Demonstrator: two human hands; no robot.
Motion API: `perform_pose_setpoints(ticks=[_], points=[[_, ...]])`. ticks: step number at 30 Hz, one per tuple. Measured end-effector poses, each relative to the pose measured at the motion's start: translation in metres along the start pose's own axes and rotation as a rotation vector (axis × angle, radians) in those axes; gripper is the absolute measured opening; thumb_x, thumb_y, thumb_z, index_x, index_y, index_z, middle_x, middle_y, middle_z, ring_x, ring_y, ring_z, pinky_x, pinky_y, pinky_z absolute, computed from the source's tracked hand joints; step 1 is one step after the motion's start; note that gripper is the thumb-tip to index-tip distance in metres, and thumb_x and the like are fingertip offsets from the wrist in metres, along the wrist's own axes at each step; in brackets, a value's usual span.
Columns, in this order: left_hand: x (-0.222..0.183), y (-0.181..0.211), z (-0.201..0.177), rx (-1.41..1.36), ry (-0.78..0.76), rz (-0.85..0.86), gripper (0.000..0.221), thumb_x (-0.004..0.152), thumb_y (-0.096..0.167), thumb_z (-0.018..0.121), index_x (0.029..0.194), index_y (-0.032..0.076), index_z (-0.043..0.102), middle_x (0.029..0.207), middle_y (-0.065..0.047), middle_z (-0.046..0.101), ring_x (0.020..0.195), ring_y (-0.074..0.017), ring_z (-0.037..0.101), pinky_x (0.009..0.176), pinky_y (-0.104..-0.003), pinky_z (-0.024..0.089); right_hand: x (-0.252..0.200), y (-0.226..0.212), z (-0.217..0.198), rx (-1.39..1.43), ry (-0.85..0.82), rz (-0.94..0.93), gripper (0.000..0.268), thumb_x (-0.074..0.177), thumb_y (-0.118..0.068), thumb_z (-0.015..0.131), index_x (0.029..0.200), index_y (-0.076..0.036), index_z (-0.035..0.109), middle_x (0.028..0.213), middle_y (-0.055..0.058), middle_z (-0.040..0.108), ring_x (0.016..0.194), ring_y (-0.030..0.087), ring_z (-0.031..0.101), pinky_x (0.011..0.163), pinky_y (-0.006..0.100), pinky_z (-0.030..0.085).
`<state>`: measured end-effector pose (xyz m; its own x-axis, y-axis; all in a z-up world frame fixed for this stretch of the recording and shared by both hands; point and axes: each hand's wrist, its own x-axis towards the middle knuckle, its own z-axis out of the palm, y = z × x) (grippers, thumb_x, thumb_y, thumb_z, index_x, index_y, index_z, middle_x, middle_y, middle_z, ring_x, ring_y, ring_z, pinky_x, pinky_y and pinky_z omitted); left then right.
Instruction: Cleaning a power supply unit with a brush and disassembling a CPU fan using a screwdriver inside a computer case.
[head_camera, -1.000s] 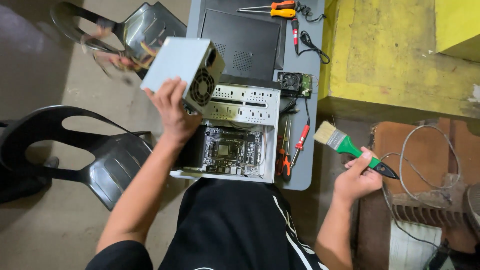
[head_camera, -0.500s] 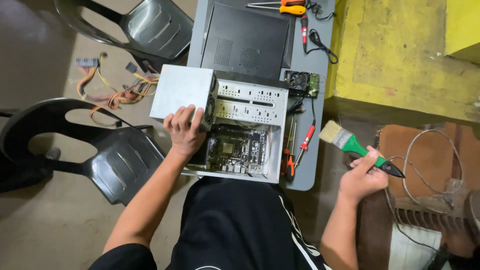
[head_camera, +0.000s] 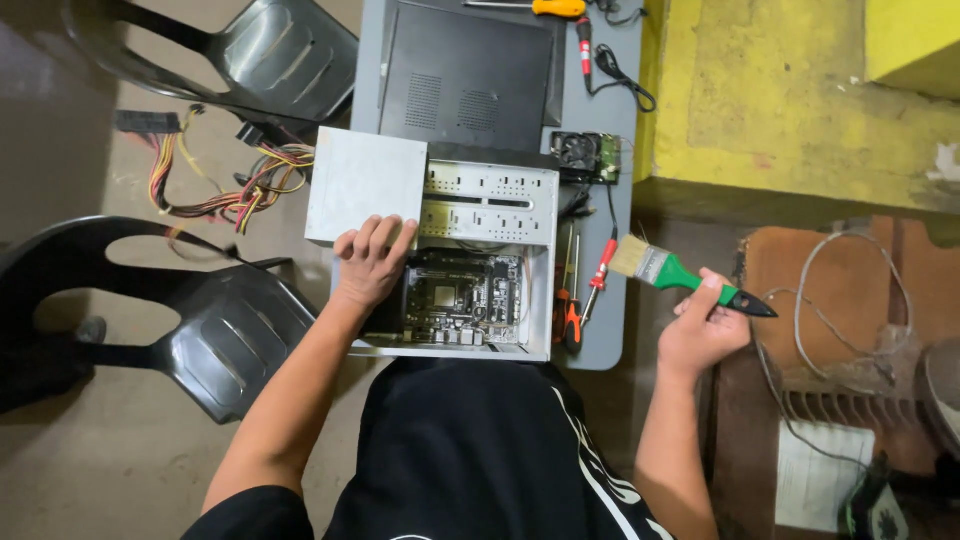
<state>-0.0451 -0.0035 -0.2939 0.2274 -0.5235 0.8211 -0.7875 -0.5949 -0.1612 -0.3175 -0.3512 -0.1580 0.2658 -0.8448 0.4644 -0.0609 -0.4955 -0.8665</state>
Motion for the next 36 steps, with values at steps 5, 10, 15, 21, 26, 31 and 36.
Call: perform_pose_setpoints(ticks=[5,10,15,21,26,31,36], points=[[0.000,-0.005,-0.006,-0.001,-0.001,0.025,0.046,0.086,0.021,0.072,0.131,0.026,0.067,0.128,-0.005,0.061,0.118,-0.0241,0.052,0.097,-0.041,0.029,0.002,0.007,-0.002,-0.028,0.027,0.016,0.018,0.107,-0.004,0.064,0.103,0.008,0.076,0.050,0.008,0.048,0.049,0.013,0.054,0.052,0.025,0.046],[-0.005,-0.002,0.002,0.014,0.015,0.027,0.044,0.087,0.024,0.071,0.131,0.027,0.067,0.130,-0.005,0.060,0.119,-0.0235,0.050,0.098,-0.041,0.027,-0.005,0.065,-0.014,-0.196,-0.042,0.105,0.024,0.109,-0.017,0.059,0.098,-0.010,0.078,0.086,0.011,0.071,0.081,0.017,0.069,0.070,0.031,0.059],[-0.040,-0.004,0.030,0.113,0.011,-0.017,0.046,0.083,0.032,0.070,0.129,0.029,0.067,0.129,-0.003,0.058,0.124,-0.0243,0.049,0.105,-0.043,0.024,-0.012,0.083,0.012,-0.013,-0.344,0.544,0.027,0.112,-0.021,0.042,0.103,0.000,0.055,0.062,0.011,0.057,0.054,0.020,0.065,0.057,0.028,0.056],[-0.026,-0.006,0.018,0.139,-0.004,-0.001,0.048,0.082,0.037,0.073,0.129,0.032,0.068,0.132,-0.005,0.058,0.129,-0.0284,0.047,0.109,-0.047,0.020,-0.053,0.178,0.084,-0.178,-0.703,0.788,0.036,0.101,-0.028,0.060,0.115,0.003,0.069,0.103,0.021,0.068,0.094,0.031,0.067,0.072,0.051,0.059],[0.000,0.011,-0.018,0.156,-0.094,-0.050,0.059,0.080,0.047,0.080,0.135,0.035,0.065,0.140,-0.009,0.054,0.138,-0.0360,0.042,0.112,-0.054,0.012,-0.054,0.187,0.133,-0.438,-0.864,0.715,0.046,0.082,-0.039,0.080,0.119,-0.013,0.073,0.101,0.013,0.075,0.100,0.030,0.073,0.085,0.044,0.060],[0.024,0.047,-0.050,0.030,-0.083,-0.110,0.071,0.084,0.055,0.084,0.144,0.031,0.057,0.146,-0.014,0.045,0.141,-0.0416,0.035,0.116,-0.055,0.007,-0.074,0.244,0.172,-0.528,-0.756,0.738,0.069,0.068,-0.065,0.093,0.117,-0.021,0.072,0.105,0.009,0.076,0.108,0.031,0.072,0.091,0.043,0.060],[0.022,0.090,-0.065,-0.065,-0.043,-0.231,0.078,0.073,0.053,0.094,0.138,0.032,0.057,0.146,-0.013,0.043,0.142,-0.0437,0.036,0.118,-0.053,0.007,-0.074,0.206,0.160,-0.357,-0.718,0.725,0.039,0.088,-0.042,0.082,0.105,-0.009,0.073,0.089,0.014,0.075,0.095,0.032,0.074,0.081,0.044,0.059]])
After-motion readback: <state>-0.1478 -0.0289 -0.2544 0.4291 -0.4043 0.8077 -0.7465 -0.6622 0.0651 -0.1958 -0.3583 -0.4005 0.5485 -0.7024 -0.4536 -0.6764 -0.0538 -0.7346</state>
